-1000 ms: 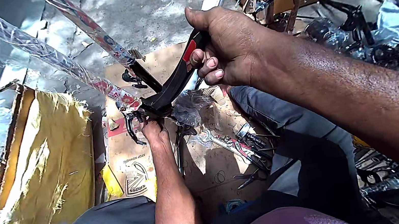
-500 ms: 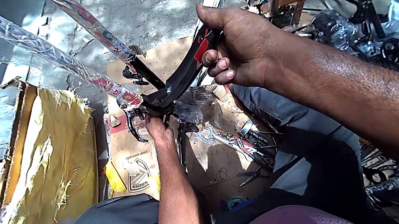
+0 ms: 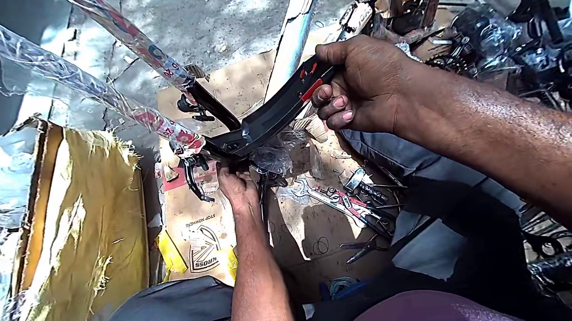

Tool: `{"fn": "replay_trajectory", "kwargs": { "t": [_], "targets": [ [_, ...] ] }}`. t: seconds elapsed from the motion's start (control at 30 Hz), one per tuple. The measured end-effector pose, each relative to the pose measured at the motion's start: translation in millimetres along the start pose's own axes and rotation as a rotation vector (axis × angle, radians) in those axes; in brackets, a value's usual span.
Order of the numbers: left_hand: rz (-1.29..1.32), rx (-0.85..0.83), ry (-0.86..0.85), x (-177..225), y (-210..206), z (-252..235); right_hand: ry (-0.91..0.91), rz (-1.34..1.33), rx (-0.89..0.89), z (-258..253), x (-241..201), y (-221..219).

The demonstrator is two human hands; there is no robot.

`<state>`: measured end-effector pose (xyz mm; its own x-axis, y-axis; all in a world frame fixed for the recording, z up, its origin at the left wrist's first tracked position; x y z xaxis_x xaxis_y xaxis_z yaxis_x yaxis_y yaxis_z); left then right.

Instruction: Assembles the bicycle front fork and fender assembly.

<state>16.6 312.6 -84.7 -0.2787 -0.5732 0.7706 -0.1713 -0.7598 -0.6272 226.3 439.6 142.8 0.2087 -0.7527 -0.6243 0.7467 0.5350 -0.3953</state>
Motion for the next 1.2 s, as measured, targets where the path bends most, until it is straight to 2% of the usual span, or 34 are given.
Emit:
{"fn": "replay_trajectory", "kwargs": {
  "t": [0.07,0.23,0.4,0.53,0.73,1.07,1.2],
  "targets": [
    [0.078,0.035,0.071,-2,0,-2,0.005,-0.010,-0.010,-2,-2,0],
    [0.046,0.066,0.192,4,0,-15,0.028,0.043,0.018,-1,-12,-12],
    [0.134,0.009,0.201,3,8,-12,0.042,0.073,0.013,1,-14,-22],
    [0.041,0.032,0.205,6,5,-15,0.033,0.053,0.017,0,-15,-20],
    [0.035,0.048,0.208,5,0,-13,0.041,0.094,0.006,8,-17,-31],
    [0.036,-0.011,0.210,8,5,-13,0.032,0.072,0.018,5,-18,-22],
    [0.023,-0.095,0.147,11,9,-7,0.070,0.095,0.006,7,-16,-17]
  ]
}}
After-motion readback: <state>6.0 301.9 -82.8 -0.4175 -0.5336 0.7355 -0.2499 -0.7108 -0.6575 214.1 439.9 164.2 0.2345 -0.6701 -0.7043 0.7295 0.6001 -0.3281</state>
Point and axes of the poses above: each hand's wrist, its own z-axis away from the middle knuckle, its own y-axis out of the back of the hand, x = y × z, the point moved 2 cm from there along -z, towards the middle knuckle, and after that the axes turned 9 degrees about -y, right-handed, at the moved point
